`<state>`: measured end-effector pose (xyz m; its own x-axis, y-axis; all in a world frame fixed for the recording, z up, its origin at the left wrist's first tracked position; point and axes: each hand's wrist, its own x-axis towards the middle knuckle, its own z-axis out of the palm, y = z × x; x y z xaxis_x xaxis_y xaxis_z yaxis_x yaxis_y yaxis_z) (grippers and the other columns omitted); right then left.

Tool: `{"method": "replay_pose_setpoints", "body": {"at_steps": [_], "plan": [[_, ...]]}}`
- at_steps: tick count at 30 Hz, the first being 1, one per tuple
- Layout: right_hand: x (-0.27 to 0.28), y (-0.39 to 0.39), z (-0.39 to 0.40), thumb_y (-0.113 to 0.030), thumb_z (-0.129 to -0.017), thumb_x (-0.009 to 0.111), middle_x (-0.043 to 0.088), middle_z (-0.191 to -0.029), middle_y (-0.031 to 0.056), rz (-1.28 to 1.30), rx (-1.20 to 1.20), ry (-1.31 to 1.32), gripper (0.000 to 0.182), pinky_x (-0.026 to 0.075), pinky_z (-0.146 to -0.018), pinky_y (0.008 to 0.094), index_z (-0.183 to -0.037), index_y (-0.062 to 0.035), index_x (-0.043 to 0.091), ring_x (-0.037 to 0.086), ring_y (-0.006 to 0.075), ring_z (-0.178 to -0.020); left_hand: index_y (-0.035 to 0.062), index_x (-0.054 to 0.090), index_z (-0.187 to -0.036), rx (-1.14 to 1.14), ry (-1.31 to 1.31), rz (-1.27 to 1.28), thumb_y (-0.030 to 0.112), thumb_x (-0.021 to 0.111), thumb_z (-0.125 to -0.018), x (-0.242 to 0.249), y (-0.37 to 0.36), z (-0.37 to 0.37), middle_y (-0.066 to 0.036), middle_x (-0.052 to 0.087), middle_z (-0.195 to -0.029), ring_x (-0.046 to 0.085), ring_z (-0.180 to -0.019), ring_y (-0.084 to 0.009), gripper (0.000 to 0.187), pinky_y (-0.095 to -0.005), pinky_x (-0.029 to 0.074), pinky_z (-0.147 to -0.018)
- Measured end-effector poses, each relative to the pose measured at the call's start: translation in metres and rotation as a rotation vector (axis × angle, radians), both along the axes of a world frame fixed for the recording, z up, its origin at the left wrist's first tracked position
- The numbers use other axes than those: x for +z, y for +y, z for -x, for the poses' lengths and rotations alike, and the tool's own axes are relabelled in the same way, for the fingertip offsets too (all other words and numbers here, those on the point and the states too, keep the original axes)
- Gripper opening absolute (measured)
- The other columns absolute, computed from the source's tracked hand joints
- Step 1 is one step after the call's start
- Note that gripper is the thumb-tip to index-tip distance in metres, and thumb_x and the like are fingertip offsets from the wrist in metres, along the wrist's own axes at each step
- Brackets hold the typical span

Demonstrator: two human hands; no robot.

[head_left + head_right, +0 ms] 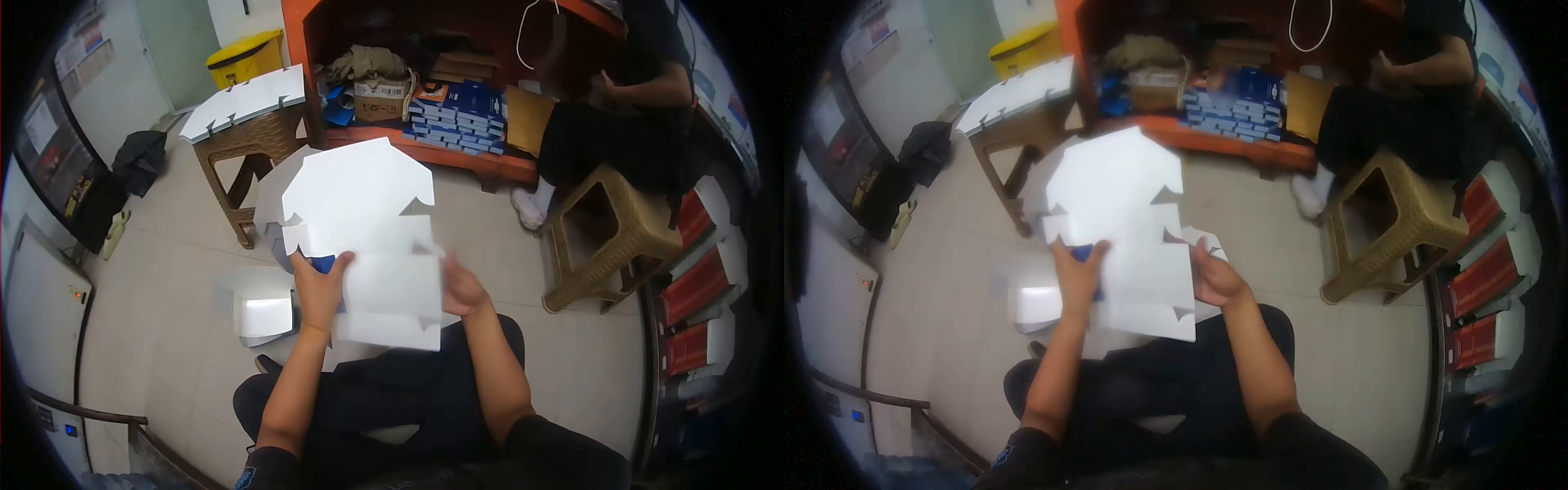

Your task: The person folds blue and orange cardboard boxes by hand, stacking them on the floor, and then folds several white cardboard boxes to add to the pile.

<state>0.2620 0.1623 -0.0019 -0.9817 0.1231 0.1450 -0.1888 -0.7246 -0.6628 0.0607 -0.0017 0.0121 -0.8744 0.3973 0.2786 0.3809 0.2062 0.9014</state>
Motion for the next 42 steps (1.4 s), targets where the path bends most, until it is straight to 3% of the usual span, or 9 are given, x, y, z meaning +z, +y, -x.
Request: {"method": "replay_pose_setpoints", "body": {"at_steps": [8, 13, 16, 20, 21, 25, 34, 38, 42], "plan": [[0.007, -0.047, 0.024, -0.042, -0.089, 0.080, 0.064, -0.118, 0.0074, -0.678, -0.185, -0.368, 0.066, 0.050, -0.096, 0.0327, -0.133, 0.0025, 0.057, 0.059, 0.0164, -0.111, -0.0061, 0.040, -0.125, -0.078, 0.033, 0.061, 0.026, 0.084, -0.085, -0.007, 0.004, -0.019, -0.026, 0.066, -0.101, 0.066, -0.095, -0.0381, 0.068, -0.0436, 0.051, -0.088], [0.013, -0.039, 0.032, -0.047, -0.101, 0.062, 0.064, -0.082, 0.0016, -0.698, -0.526, -0.780, 0.052, 0.050, -0.066, 0.0343, -0.106, 0.0046, 0.067, 0.057, 0.0138, -0.071, -0.0065, 0.044, -0.126, -0.166, -0.028, 0.143, 0.032, 0.068, -0.099, -0.004, -0.005, 0.008, -0.020, 0.062, -0.100, 0.061, -0.087, -0.0330, 0.053, -0.0415, 0.050, -0.082], [0.005, -0.031, 0.033, -0.046, -0.101, 0.062, 0.064, -0.076, 0.0073, -0.828, -0.686, -0.790, 0.053, 0.051, -0.066, 0.0361, -0.104, 0.0069, 0.066, 0.056, 0.0149, -0.068, -0.0043, 0.048, -0.128, -0.049, 0.266, -0.071, 0.034, 0.058, -0.104, 0.010, -0.013, 0.008, -0.015, 0.059, -0.106, 0.058, -0.091, -0.0275, 0.046, -0.0383, 0.049, -0.078], [0.004, -0.047, 0.033, -0.028, -0.097, 0.063, 0.071, -0.089, 0.0206, -1.380, -0.848, -0.548, 0.040, 0.055, -0.073, 0.0470, -0.125, -0.0003, 0.063, 0.069, 0.0359, -0.081, -0.0024, 0.048, -0.140, -0.256, 0.461, -0.137, 0.026, 0.084, -0.084, 0.048, -0.033, -0.019, -0.010, 0.057, -0.109, 0.057, -0.099, -0.0230, 0.072, -0.0356, 0.051, -0.079], [-0.001, -0.053, 0.034, -0.022, -0.095, 0.064, 0.071, -0.094, 0.0206, -1.477, -0.913, -0.414, 0.042, 0.056, -0.074, 0.0490, -0.133, -0.0041, 0.061, 0.069, 0.0403, -0.086, -0.0047, 0.051, -0.136, -0.434, 0.172, -0.173, 0.019, 0.092, -0.073, 0.050, -0.035, -0.034, -0.013, 0.059, -0.116, 0.060, -0.102, -0.0227, 0.079, -0.0362, 0.054, -0.085], [0.006, -0.077, 0.037, -0.018, -0.092, 0.067, 0.072, -0.091, 0.0194, -1.592, -0.852, -0.347, 0.049, 0.056, -0.065, 0.0468, -0.139, -0.0069, 0.056, 0.070, 0.0378, -0.076, -0.0060, 0.057, -0.128, -0.488, -0.184, -0.228, 0.015, 0.080, -0.089, 0.055, -0.036, -0.063, -0.013, 0.067, -0.111, 0.067, -0.098, -0.0173, 0.049, -0.0300, 0.055, -0.088], [0.005, -0.067, 0.038, -0.021, -0.100, 0.064, 0.060, -0.060, 0.0099, -0.808, -0.817, -0.305, 0.034, 0.044, -0.052, 0.0313, -0.121, 0.0059, 0.065, 0.056, 0.0130, -0.052, -0.0033, 0.066, -0.113, -0.564, 0.018, 0.094, 0.009, 0.073, -0.093, 0.060, -0.034, -0.040, -0.008, 0.071, -0.094, 0.068, -0.085, -0.0141, 0.024, -0.0284, 0.055, -0.080], [0.007, -0.063, 0.038, -0.027, -0.102, 0.064, 0.064, -0.070, 0.0049, -0.679, -0.787, -0.426, 0.055, 0.045, -0.055, 0.0252, -0.138, 0.0120, 0.048, 0.054, 0.0055, -0.061, -0.0031, 0.059, -0.126, -0.650, -0.158, 0.130, 0.001, 0.076, -0.088, 0.059, -0.033, -0.045, -0.008, 0.070, -0.092, 0.068, -0.085, -0.0130, 0.042, -0.0259, 0.055, -0.078], [0.012, -0.056, 0.032, -0.036, -0.104, 0.060, 0.068, -0.110, 0.0133, -0.431, -0.559, -0.229, 0.070, 0.055, -0.073, 0.0298, -0.154, 0.0029, 0.031, 0.066, 0.0131, -0.092, -0.0030, 0.054, -0.132, -0.656, -0.370, 0.026, -0.006, 0.073, -0.088, 0.054, -0.029, -0.049, -0.007, 0.070, -0.090, 0.067, -0.085, -0.0105, 0.047, -0.0245, 0.055, -0.077]]}}
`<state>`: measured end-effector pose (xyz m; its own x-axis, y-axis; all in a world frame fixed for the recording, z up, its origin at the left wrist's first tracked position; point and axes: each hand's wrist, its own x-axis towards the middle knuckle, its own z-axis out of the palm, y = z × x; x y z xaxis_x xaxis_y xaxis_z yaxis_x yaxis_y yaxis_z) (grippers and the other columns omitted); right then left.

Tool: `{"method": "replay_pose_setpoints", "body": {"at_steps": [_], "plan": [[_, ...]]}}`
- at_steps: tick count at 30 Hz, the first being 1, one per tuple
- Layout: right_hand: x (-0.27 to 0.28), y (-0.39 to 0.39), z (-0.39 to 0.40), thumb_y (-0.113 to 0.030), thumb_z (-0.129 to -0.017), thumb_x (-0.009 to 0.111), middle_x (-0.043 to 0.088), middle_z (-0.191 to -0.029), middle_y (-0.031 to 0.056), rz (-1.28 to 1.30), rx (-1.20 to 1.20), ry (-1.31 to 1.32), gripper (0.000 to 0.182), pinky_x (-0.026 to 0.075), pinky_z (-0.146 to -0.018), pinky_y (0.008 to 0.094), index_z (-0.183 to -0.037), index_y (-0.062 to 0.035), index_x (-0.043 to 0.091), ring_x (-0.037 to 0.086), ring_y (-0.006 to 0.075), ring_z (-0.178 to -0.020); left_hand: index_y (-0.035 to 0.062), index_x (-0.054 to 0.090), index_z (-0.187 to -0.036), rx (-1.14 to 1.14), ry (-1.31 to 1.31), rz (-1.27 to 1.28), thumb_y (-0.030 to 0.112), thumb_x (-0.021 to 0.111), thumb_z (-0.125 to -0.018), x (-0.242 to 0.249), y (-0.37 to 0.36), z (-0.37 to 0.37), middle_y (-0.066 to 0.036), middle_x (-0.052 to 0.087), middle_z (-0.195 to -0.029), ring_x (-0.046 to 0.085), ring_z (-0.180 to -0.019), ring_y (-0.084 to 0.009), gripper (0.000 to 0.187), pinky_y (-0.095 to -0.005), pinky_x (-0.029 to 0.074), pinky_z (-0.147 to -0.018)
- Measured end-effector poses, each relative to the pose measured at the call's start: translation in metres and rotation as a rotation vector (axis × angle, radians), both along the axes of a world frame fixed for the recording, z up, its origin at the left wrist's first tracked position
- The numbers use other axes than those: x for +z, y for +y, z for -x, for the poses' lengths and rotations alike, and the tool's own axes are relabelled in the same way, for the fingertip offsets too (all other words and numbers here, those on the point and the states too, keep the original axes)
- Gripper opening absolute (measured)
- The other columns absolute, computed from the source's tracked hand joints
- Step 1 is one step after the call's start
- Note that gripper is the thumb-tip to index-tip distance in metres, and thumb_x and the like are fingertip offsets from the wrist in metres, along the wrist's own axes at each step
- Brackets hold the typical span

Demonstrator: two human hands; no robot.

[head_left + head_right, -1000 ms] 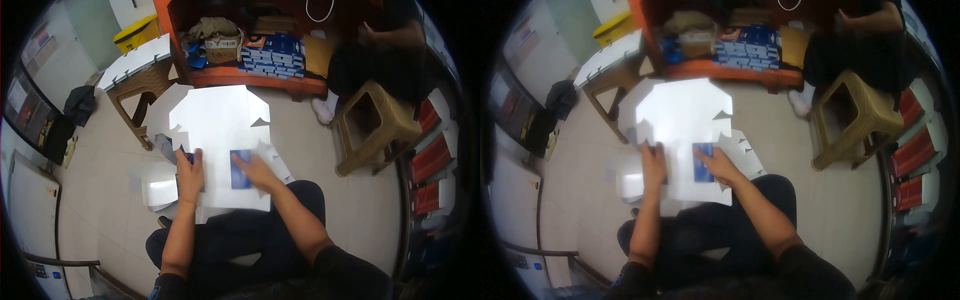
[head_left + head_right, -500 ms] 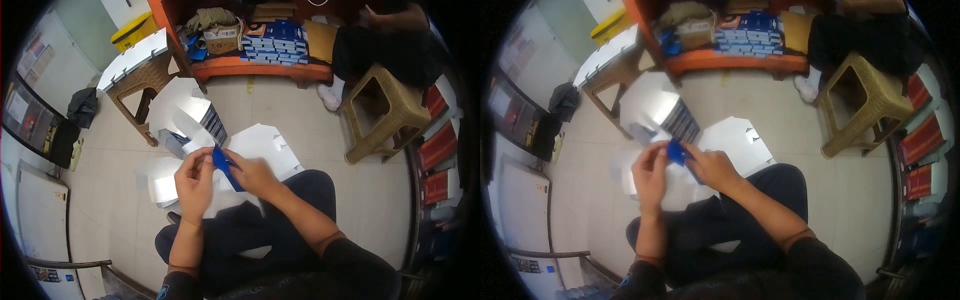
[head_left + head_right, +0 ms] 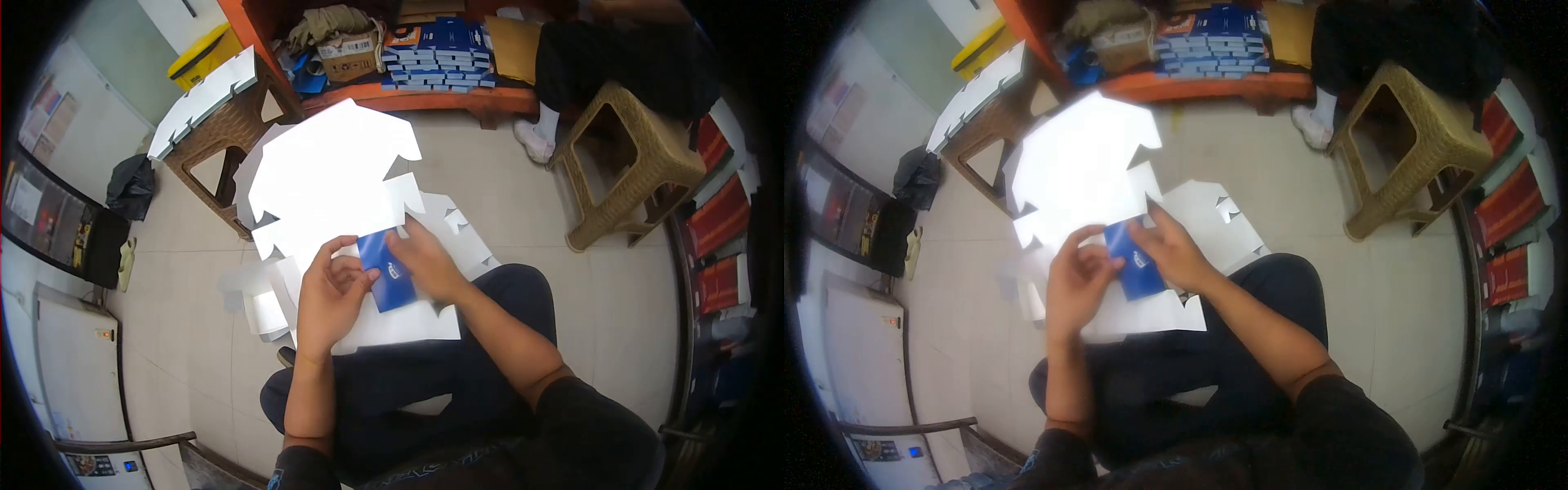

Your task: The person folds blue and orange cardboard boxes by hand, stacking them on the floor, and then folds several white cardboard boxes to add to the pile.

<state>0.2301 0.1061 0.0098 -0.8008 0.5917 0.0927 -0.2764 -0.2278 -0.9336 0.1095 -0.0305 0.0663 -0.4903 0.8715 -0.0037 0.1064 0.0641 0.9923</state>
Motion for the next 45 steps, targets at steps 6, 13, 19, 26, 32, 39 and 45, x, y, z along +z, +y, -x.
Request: {"method": "replay_pose_setpoints", "body": {"at_steps": [6, 13, 19, 26, 32, 39, 45], "plan": [[-0.010, 0.041, -0.016, -0.060, -0.096, 0.059, 0.041, -0.152, 0.0175, 0.285, 0.560, 0.325, 0.089, 0.056, -0.093, 0.0537, -0.158, -0.0044, 0.027, 0.054, 0.0350, -0.130, -0.0051, 0.057, -0.133, -0.164, 0.165, 0.021, -0.010, 0.067, -0.089, 0.004, -0.010, 0.024, -0.006, 0.069, -0.090, 0.066, -0.086, -0.0111, 0.045, -0.0244, 0.054, -0.075], [-0.003, 0.031, -0.022, -0.036, -0.097, 0.071, 0.058, -0.129, 0.0139, -0.130, 0.186, -0.063, 0.066, 0.058, -0.089, 0.0374, -0.145, -0.0011, 0.042, 0.061, 0.0222, -0.113, -0.0012, 0.066, -0.127, -0.344, 0.374, -0.044, -0.008, 0.068, -0.088, 0.002, -0.014, 0.019, -0.015, 0.071, -0.100, 0.068, -0.087, -0.0193, 0.040, -0.0291, 0.056, -0.076], [-0.004, 0.025, -0.006, -0.032, -0.100, 0.068, 0.063, -0.070, 0.0004, -0.144, -0.062, -0.252, 0.036, 0.048, -0.055, 0.0258, -0.088, 0.0017, 0.073, 0.058, 0.0074, -0.061, -0.0031, 0.065, -0.126, -0.266, 0.510, -0.003, -0.003, 0.070, -0.090, -0.004, -0.009, 0.009, -0.016, 0.071, -0.093, 0.068, -0.081, -0.0229, 0.036, -0.0306, 0.055, -0.074], [-0.026, 0.031, 0.003, -0.030, -0.102, 0.065, 0.066, -0.083, 0.0015, 0.138, -0.180, -0.169, 0.032, 0.045, -0.059, 0.0240, -0.103, 0.0014, 0.071, 0.059, 0.0067, -0.072, -0.0051, 0.067, -0.113, -0.345, 0.454, 0.101, 0.004, 0.070, -0.091, -0.004, 0.003, -0.016, -0.013, 0.073, -0.085, 0.071, -0.075, -0.0205, 0.024, -0.0308, 0.057, -0.072], [-0.006, 0.026, -0.004, -0.036, -0.102, 0.062, 0.060, -0.128, 0.0103, 0.244, 0.172, 0.154, 0.065, 0.051, -0.088, 0.0270, -0.152, -0.0043, 0.036, 0.062, 0.0132, -0.106, -0.0081, 0.065, -0.109, -0.114, -0.010, 0.028, 0.002, 0.064, -0.096, -0.022, 0.010, 0.001, -0.010, 0.072, -0.091, 0.070, -0.081, -0.0150, 0.016, -0.0303, 0.061, -0.069], [0.012, 0.042, -0.023, -0.065, -0.092, 0.060, 0.013, -0.169, 0.0210, 0.124, 0.409, 0.419, 0.105, 0.030, -0.119, 0.0497, -0.164, -0.0143, 0.002, 0.033, 0.0382, -0.149, -0.0028, 0.061, -0.113, 0.146, -0.267, -0.230, -0.001, 0.062, -0.096, -0.001, 0.006, 0.007, -0.008, 0.072, -0.094, 0.071, -0.079, -0.0121, 0.017, -0.0291, 0.064, -0.067], [0.033, 0.009, -0.031, -0.036, -0.097, 0.069, 0.027, -0.165, 0.0195, -0.726, 0.123, 0.310, 0.079, 0.029, -0.121, 0.0471, -0.158, -0.0117, 0.026, 0.034, 0.0360, -0.150, -0.0006, 0.049, -0.122, 0.247, -0.466, -0.521, 0.000, 0.058, -0.098, -0.006, -0.001, 0.017, -0.011, 0.071, -0.101, 0.070, -0.084, -0.0136, 0.025, -0.0301, 0.065, -0.064]]}}
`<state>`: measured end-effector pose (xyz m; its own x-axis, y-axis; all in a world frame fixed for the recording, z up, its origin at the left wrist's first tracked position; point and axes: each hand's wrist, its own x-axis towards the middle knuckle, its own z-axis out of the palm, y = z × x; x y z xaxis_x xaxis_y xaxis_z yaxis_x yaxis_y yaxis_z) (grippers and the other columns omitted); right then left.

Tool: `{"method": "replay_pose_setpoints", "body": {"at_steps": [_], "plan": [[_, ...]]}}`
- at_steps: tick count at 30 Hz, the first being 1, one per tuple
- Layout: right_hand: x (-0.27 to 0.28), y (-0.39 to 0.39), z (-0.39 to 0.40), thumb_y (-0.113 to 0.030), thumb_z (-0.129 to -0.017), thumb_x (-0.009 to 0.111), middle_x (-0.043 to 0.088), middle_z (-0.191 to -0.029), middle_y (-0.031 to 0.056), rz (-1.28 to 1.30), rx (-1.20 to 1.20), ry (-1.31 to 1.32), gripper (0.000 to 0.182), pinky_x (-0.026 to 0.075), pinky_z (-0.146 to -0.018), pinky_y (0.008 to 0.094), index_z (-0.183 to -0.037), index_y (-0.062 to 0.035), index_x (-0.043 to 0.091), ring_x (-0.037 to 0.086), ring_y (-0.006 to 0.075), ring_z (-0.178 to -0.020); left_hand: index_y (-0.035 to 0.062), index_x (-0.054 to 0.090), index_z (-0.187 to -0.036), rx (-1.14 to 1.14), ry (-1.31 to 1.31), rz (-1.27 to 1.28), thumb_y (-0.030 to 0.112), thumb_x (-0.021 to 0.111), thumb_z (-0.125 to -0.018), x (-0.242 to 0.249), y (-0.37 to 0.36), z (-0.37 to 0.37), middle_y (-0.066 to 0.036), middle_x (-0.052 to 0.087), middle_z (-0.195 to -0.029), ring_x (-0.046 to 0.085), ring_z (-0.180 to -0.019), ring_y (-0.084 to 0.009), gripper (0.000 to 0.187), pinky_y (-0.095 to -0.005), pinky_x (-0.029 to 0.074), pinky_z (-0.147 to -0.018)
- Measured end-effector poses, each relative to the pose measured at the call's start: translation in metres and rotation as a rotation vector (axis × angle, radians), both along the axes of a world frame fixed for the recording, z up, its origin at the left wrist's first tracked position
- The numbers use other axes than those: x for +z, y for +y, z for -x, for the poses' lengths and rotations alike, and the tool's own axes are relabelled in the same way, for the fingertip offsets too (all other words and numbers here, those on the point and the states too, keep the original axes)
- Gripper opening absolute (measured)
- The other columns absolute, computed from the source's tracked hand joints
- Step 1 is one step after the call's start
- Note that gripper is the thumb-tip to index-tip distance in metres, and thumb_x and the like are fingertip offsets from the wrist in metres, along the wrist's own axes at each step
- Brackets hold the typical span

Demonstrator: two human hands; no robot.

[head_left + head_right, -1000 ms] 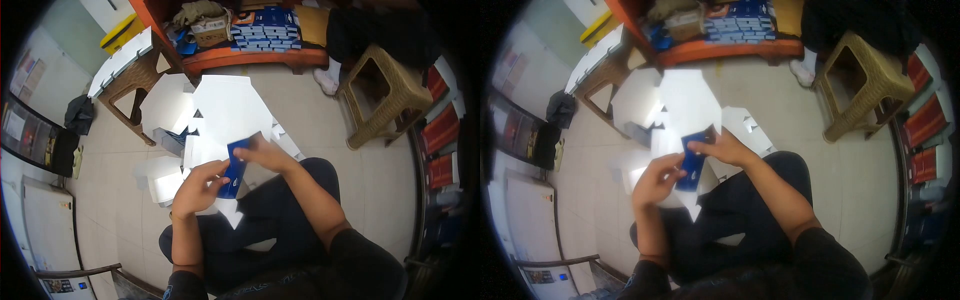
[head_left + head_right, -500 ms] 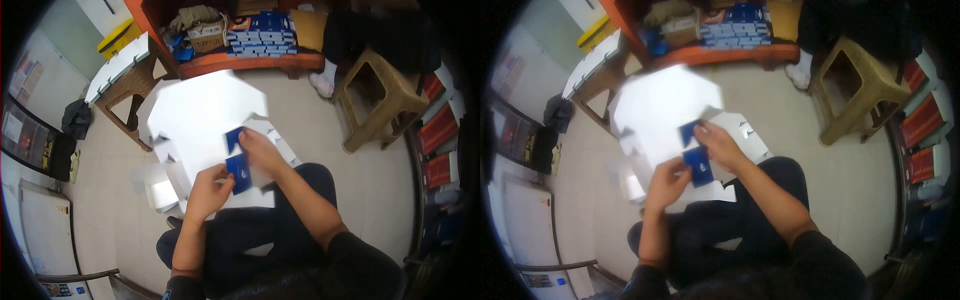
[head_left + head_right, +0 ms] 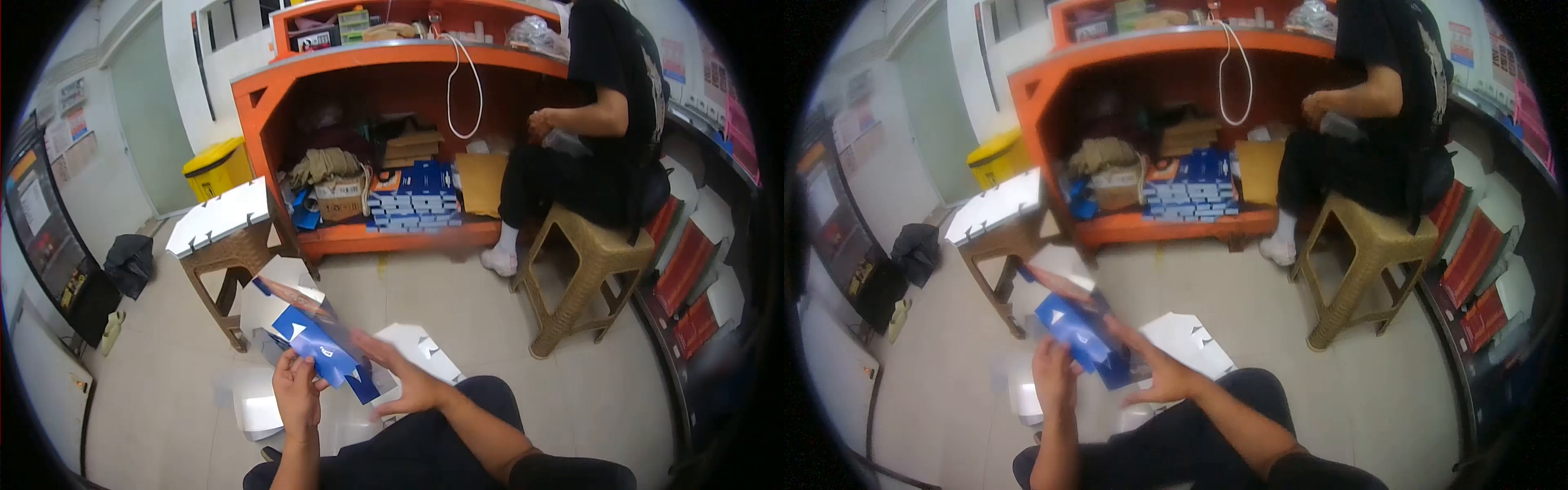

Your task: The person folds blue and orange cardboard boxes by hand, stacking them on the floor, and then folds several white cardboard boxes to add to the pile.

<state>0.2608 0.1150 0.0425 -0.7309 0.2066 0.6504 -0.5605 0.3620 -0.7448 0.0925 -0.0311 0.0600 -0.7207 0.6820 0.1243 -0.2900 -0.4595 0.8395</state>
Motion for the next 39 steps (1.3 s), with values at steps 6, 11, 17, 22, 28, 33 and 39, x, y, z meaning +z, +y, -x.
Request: {"method": "replay_pose_setpoints", "body": {"at_steps": [6, 11, 17, 22, 28, 33, 39], "plan": [[-0.004, -0.024, 0.003, -0.010, -0.109, 0.042, 0.062, -0.138, 0.0152, 0.214, -0.247, -0.048, 0.040, 0.042, -0.111, 0.0372, -0.147, -0.0002, 0.043, 0.053, 0.0231, -0.134, -0.0039, 0.048, -0.124, 0.042, 0.061, -0.092, -0.005, 0.065, -0.092, 0.025, -0.006, -0.017, -0.013, 0.068, -0.110, 0.070, -0.091, -0.0181, 0.036, -0.0342, 0.065, -0.075], [-0.001, -0.031, 0.009, -0.021, -0.112, 0.035, 0.060, -0.137, 0.0233, 0.707, -0.277, 0.161, 0.039, 0.041, -0.111, 0.0377, -0.147, -0.0033, 0.029, 0.057, 0.0257, -0.126, -0.0085, 0.049, -0.129, -0.097, 0.111, -0.058, -0.009, 0.071, -0.086, 0.024, -0.009, -0.030, -0.017, 0.067, -0.112, 0.071, -0.096, -0.0225, 0.049, -0.0411, 0.062, -0.092], [-0.003, -0.019, 0.001, 0.005, -0.086, 0.062, 0.067, -0.129, 0.0260, -0.294, -0.677, 0.294, 0.037, 0.059, -0.090, 0.0376, -0.122, -0.0043, 0.068, 0.073, 0.0335, -0.106, -0.0083, 0.058, -0.116, 0.092, 0.208, -0.069, -0.009, 0.073, -0.086, 0.028, -0.013, -0.033, -0.016, 0.069, -0.107, 0.072, -0.092, -0.0218, 0.033, -0.0357, 0.065, -0.080], [0.011, -0.018, -0.002, 0.002, -0.068, 0.078, 0.068, -0.129, 0.0193, -0.534, -0.695, 0.287, 0.047, 0.062, -0.083, 0.0348, -0.112, -0.0125, 0.079, 0.074, 0.0338, -0.104, -0.0066, 0.062, -0.117, 0.082, 0.202, -0.004, -0.001, 0.074, -0.088, 0.037, -0.018, -0.030, -0.013, 0.071, -0.102, 0.071, -0.084, -0.0197, 0.032, -0.0303, 0.061, -0.074], [0.018, -0.019, -0.002, -0.007, -0.071, 0.082, 0.066, -0.134, 0.0147, -0.625, -0.540, 0.186, 0.051, 0.060, -0.092, 0.0380, -0.121, -0.0147, 0.074, 0.064, 0.0351, -0.124, -0.0132, 0.067, -0.108, 0.099, 0.236, -0.019, 0.000, 0.070, -0.094, 0.033, -0.022, -0.021, -0.016, 0.073, -0.097, 0.073, -0.084, -0.0190, 0.020, -0.0326, 0.064, -0.079], [0.013, -0.023, 0.001, -0.011, -0.078, 0.081, 0.061, -0.142, 0.0092, -0.636, -0.472, 0.176, 0.051, 0.059, -0.093, 0.0369, -0.127, -0.0162, 0.071, 0.060, 0.0305, -0.130, -0.0141, 0.068, -0.110, 0.122, 0.289, -0.046, 0.004, 0.069, -0.096, 0.034, -0.025, -0.019, -0.016, 0.074, -0.097, 0.072, -0.084, -0.0182, 0.023, -0.0323, 0.064, -0.079], [0.012, -0.027, 0.001, -0.010, -0.080, 0.079, 0.061, -0.143, 0.0102, -0.607, -0.405, 0.190, 0.048, 0.059, -0.095, 0.0380, -0.128, -0.0140, 0.071, 0.059, 0.0319, -0.131, -0.0119, 0.069, -0.112, 0.142, 0.310, -0.042, 0.004, 0.070, -0.096, 0.033, -0.025, -0.013, -0.013, 0.075, -0.098, 0.071, -0.082, -0.0156, 0.023, -0.0279, 0.061, -0.075]]}}
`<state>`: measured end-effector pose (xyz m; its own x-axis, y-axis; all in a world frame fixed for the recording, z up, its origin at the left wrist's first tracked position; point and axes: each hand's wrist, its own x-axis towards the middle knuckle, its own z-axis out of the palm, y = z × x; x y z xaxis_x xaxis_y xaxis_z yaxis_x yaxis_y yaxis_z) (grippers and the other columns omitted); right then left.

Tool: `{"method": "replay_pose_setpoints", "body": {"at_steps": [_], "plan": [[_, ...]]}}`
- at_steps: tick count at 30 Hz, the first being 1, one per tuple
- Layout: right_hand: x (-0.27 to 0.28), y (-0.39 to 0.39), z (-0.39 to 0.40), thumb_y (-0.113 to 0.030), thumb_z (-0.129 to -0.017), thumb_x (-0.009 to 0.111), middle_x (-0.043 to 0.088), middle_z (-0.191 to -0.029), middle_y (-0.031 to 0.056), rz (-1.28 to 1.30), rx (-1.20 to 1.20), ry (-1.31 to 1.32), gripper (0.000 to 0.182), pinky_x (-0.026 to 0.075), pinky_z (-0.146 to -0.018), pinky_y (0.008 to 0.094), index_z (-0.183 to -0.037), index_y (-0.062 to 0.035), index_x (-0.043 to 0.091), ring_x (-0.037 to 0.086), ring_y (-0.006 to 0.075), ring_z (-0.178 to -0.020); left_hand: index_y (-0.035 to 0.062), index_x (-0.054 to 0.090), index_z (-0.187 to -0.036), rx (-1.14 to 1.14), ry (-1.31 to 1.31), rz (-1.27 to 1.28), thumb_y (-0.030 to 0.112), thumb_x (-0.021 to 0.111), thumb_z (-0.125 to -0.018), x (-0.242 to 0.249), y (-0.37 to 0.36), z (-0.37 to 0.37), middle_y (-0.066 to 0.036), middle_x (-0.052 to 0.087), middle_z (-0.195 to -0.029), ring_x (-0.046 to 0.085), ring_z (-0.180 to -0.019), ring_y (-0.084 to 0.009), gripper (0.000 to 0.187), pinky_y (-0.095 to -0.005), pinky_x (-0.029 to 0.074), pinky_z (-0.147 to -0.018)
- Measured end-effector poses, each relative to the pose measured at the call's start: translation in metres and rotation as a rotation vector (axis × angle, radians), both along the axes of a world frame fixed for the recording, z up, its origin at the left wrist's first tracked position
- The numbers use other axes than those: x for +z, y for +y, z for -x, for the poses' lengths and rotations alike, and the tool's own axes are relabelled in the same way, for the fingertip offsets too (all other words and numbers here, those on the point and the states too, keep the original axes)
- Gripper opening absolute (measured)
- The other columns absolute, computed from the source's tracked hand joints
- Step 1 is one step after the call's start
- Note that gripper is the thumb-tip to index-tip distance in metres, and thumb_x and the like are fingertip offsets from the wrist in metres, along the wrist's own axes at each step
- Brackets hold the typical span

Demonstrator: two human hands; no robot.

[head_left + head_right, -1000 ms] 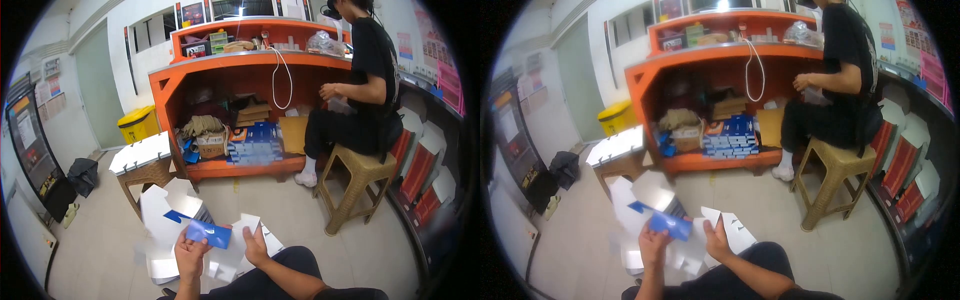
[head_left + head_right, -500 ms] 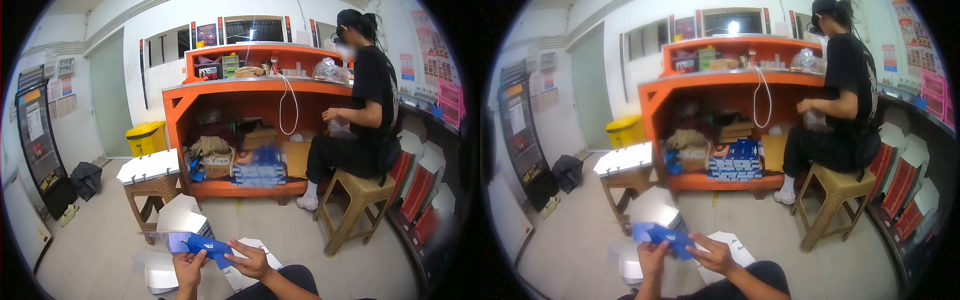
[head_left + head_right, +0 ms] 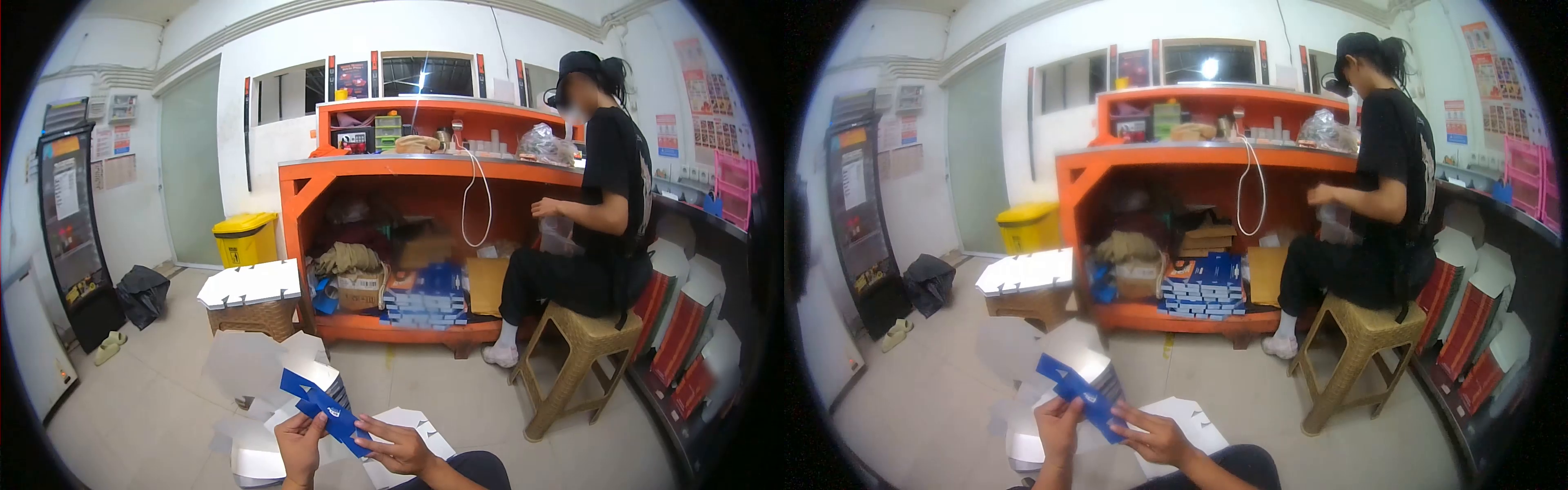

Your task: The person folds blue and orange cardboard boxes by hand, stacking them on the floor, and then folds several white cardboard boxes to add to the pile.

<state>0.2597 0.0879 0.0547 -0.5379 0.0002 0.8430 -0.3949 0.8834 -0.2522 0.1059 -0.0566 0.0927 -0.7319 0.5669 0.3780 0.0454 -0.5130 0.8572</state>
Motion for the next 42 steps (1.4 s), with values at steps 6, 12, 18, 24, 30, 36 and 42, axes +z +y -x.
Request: {"method": "replay_pose_setpoints", "body": {"at_steps": [6, 12, 18, 24, 30, 36, 42], "plan": [[-0.001, -0.004, 0.001, -0.003, -0.078, 0.076, 0.061, -0.141, 0.0170, 0.019, 0.070, 0.011, 0.048, 0.058, -0.096, 0.0408, -0.125, -0.0098, 0.072, 0.063, 0.0379, -0.125, -0.0101, 0.070, -0.116, -0.012, -0.021, -0.061, 0.002, 0.070, -0.095, 0.001, -0.001, 0.004, -0.012, 0.075, -0.100, 0.070, -0.084, -0.0141, 0.024, -0.0264, 0.059, -0.077], [-0.002, -0.007, -0.001, -0.005, -0.080, 0.078, 0.061, -0.141, 0.0158, 0.031, 0.054, 0.051, 0.044, 0.059, -0.095, 0.0393, -0.123, -0.0129, 0.073, 0.064, 0.0361, -0.124, -0.0104, 0.070, -0.114, -0.022, 0.000, -0.057, 0.002, 0.071, -0.094, -0.004, 0.000, 0.010, -0.011, 0.075, -0.098, 0.070, -0.084, -0.0132, 0.023, -0.0266, 0.058, -0.077], [-0.009, -0.019, 0.013, -0.004, -0.081, 0.078, 0.060, -0.142, 0.0163, 0.045, -0.070, 0.082, 0.044, 0.056, -0.099, 0.0425, -0.123, -0.0140, 0.073, 0.059, 0.0394, -0.128, -0.0078, 0.073, -0.107, -0.114, -0.072, 0.117, 0.007, 0.074, -0.093, -0.005, 0.000, -0.008, -0.008, 0.074, -0.091, 0.067, -0.076, -0.0120, 0.021, -0.0246, 0.055, -0.069], [-0.027, -0.021, 0.019, -0.003, -0.086, 0.073, 0.056, -0.147, 0.0172, 0.136, 0.024, 0.141, 0.040, 0.047, -0.109, 0.0448, -0.125, -0.0115, 0.072, 0.051, 0.0399, -0.137, -0.0017, 0.069, -0.107, 0.020, -0.056, 0.245, 0.013, 0.073, -0.093, -0.015, -0.013, -0.027, -0.008, 0.071, -0.093, 0.067, -0.082, -0.0151, 0.021, -0.0287, 0.055, -0.071], [-0.032, -0.040, 0.009, -0.003, -0.089, 0.070, 0.058, -0.143, 0.0189, 0.250, 0.150, 0.204, 0.030, 0.046, -0.108, 0.0471, -0.118, -0.0071, 0.074, 0.053, 0.0399, -0.133, -0.0005, 0.064, -0.118, -0.010, -0.025, 0.185, 0.004, 0.066, -0.097, -0.005, -0.036, -0.046, -0.006, 0.070, -0.102, 0.067, -0.087, -0.0145, 0.022, -0.0279, 0.058, -0.071], [-0.040, -0.044, 0.008, 0.004, -0.084, 0.066, 0.057, -0.143, 0.0242, 0.221, 0.199, 0.350, 0.035, 0.045, -0.110, 0.0482, -0.116, -0.0066, 0.075, 0.054, 0.0413, -0.134, 0.0027, 0.057, -0.128, 0.013, 0.016, 0.198, 0.003, 0.065, -0.097, -0.015, -0.051, -0.041, -0.008, 0.068, -0.112, 0.068, -0.095, -0.0191, 0.033, -0.0307, 0.059, -0.075], [-0.035, -0.051, 0.005, 0.003, -0.090, 0.063, 0.057, -0.144, 0.0246, 0.489, 0.360, 0.462, 0.034, 0.049, -0.105, 0.0413, -0.124, -0.0017, 0.070, 0.056, 0.0383, -0.133, 0.0054, 0.052, -0.133, 0.048, 0.051, 0.125, 0.005, 0.062, -0.098, -0.002, -0.043, -0.064, -0.011, 0.065, -0.119, 0.067, -0.103, -0.0245, 0.037, -0.0407, 0.058, -0.087]]}}
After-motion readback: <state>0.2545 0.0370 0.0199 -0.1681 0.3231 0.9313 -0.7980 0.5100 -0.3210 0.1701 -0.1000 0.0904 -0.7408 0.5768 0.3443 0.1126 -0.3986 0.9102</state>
